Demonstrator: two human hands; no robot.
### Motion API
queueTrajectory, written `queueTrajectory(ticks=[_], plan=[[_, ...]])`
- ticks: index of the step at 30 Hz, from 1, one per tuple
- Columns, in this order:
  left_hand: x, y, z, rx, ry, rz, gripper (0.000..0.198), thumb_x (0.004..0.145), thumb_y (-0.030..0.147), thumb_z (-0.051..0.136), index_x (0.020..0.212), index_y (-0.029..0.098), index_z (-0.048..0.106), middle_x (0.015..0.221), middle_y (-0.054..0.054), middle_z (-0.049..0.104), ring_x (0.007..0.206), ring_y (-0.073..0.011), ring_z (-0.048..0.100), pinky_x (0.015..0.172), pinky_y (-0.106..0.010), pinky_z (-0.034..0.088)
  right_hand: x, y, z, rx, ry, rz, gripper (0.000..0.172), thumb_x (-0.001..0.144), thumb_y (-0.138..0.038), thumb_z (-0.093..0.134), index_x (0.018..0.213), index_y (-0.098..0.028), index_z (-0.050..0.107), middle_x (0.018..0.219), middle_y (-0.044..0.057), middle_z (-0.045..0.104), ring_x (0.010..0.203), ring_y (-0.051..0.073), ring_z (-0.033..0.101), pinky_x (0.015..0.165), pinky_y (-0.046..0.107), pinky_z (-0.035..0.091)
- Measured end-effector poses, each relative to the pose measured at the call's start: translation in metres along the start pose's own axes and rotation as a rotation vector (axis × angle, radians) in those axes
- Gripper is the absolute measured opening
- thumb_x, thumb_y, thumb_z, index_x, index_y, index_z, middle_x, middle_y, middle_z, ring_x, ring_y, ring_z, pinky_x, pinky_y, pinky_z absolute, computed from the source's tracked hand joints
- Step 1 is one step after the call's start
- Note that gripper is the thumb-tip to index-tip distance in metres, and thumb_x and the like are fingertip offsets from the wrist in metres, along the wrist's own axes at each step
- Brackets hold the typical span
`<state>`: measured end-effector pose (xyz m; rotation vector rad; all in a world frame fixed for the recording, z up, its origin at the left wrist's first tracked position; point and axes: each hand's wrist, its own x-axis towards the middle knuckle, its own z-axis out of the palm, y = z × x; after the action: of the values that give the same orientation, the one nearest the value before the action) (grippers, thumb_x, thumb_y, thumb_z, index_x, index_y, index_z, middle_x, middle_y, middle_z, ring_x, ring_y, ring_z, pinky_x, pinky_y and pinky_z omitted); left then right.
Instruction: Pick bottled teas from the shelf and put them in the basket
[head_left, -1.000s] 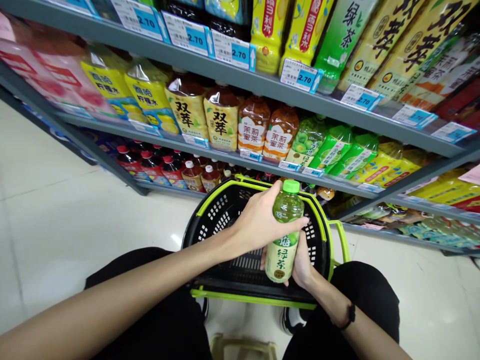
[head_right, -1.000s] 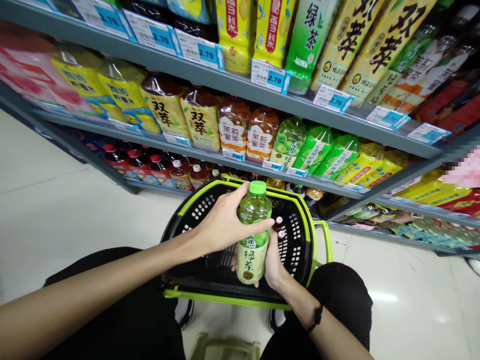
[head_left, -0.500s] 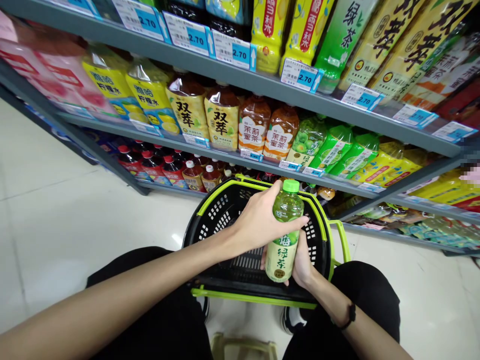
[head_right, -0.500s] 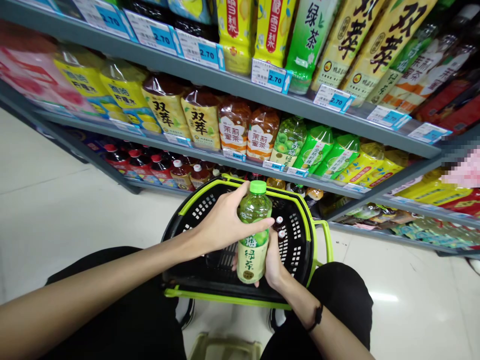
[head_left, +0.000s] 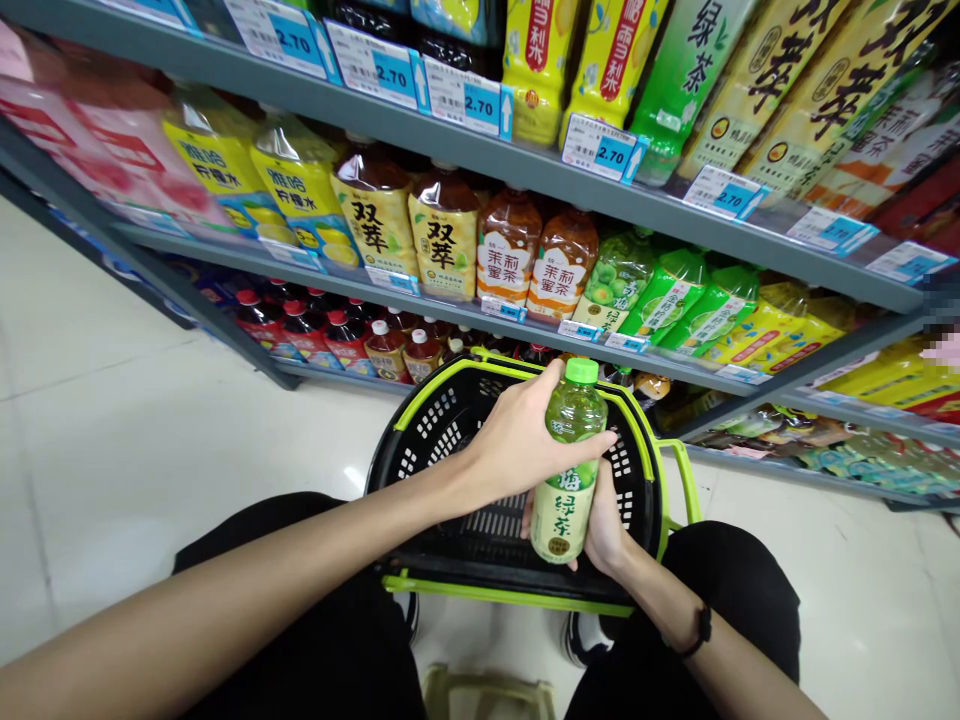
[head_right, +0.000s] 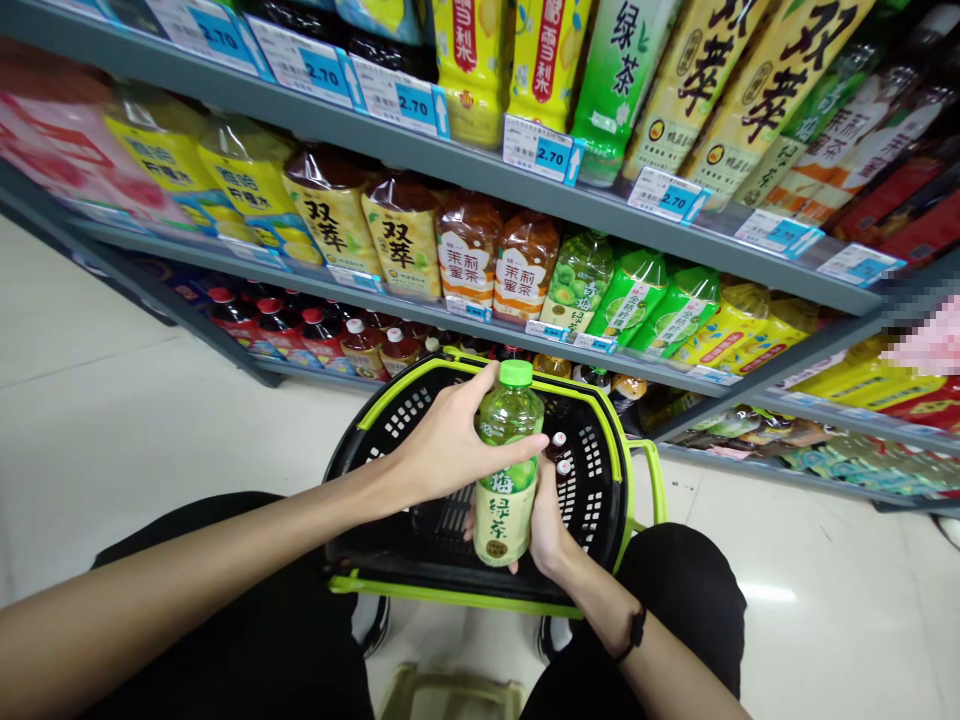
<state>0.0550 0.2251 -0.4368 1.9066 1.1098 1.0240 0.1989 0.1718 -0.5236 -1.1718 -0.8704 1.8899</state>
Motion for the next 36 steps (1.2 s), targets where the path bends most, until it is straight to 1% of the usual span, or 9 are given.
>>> queueTrajectory(ticks=[3,6,11,20,25,29,36], plan=[[0.0005,-0.0006,0.0007,-0.018,0.006,0.001,0.05,0.078,0.05,0.084,0.104,0.019,0.054,0.099,-0.005,0.075,0.087,-0.024,0.071,0.083,-0.037,0.055,0.0,-0.0005,0.0006,-0.006,-0.001,-0.002,0.097,0.067,-0.106,0.029,0.065,-0.019,0.071,0.064,0.015,0.069,0.074,0.029,0.072,0.055,0.033,0.052],[0.0009,-0.0012,0.0012,-0.022,0.007,-0.001,0.051,0.078,0.049,0.084,0.106,0.019,0.054,0.097,-0.004,0.074,0.085,-0.0233,0.07,0.081,-0.037,0.054,0.0002,-0.0002,-0.0001,-0.006,-0.004,-0.005,0.095,0.069,-0.105,0.028,0.066,-0.019,0.069,0.063,0.014,0.068,0.076,0.03,0.071,0.055,0.033,0.052],[0.0004,-0.0021,0.0011,-0.019,0.004,-0.009,0.049,0.078,0.05,0.083,0.103,0.02,0.054,0.097,-0.005,0.074,0.085,-0.0238,0.07,0.08,-0.038,0.054,0.0012,0.0016,-0.0018,-0.002,-0.014,-0.01,0.096,0.07,-0.105,0.025,0.066,-0.02,0.068,0.063,0.015,0.068,0.076,0.03,0.071,0.054,0.034,0.051],[0.0004,-0.0024,0.0019,-0.019,0.011,0.001,0.049,0.078,0.051,0.083,0.101,0.02,0.054,0.094,-0.004,0.074,0.082,-0.0227,0.069,0.079,-0.037,0.054,0.0018,0.0024,-0.0021,-0.026,0.012,0.009,0.099,0.065,-0.108,0.024,0.065,-0.02,0.069,0.062,0.013,0.068,0.065,0.027,0.07,0.053,0.034,0.052],[0.001,-0.0029,0.0019,-0.013,0.011,-0.005,0.051,0.077,0.052,0.084,0.105,0.02,0.055,0.094,-0.003,0.074,0.082,-0.0227,0.069,0.079,-0.037,0.054,0.0026,0.0041,-0.0031,-0.022,-0.003,-0.008,0.1,0.07,-0.106,0.018,0.066,-0.02,0.069,0.063,0.013,0.069,0.06,0.025,0.068,0.053,0.035,0.053],[0.0012,-0.0033,0.0015,-0.01,0.013,-0.001,0.051,0.078,0.051,0.083,0.108,0.02,0.056,0.096,-0.004,0.074,0.084,-0.0232,0.07,0.08,-0.038,0.055,0.0032,0.0057,-0.0056,-0.023,-0.012,-0.003,0.096,0.072,-0.104,0.023,0.067,-0.02,0.069,0.063,0.012,0.068,0.055,0.023,0.065,0.055,0.035,0.053],[0.0009,-0.004,0.0018,-0.014,0.007,-0.013,0.051,0.079,0.052,0.083,0.108,0.02,0.056,0.096,-0.004,0.075,0.084,-0.0234,0.07,0.08,-0.038,0.054,0.0026,0.0046,-0.0053,-0.022,0.003,0.015,0.095,0.073,-0.102,0.024,0.068,-0.019,0.07,0.063,0.013,0.068,0.056,0.023,0.064,0.059,0.037,0.053]])
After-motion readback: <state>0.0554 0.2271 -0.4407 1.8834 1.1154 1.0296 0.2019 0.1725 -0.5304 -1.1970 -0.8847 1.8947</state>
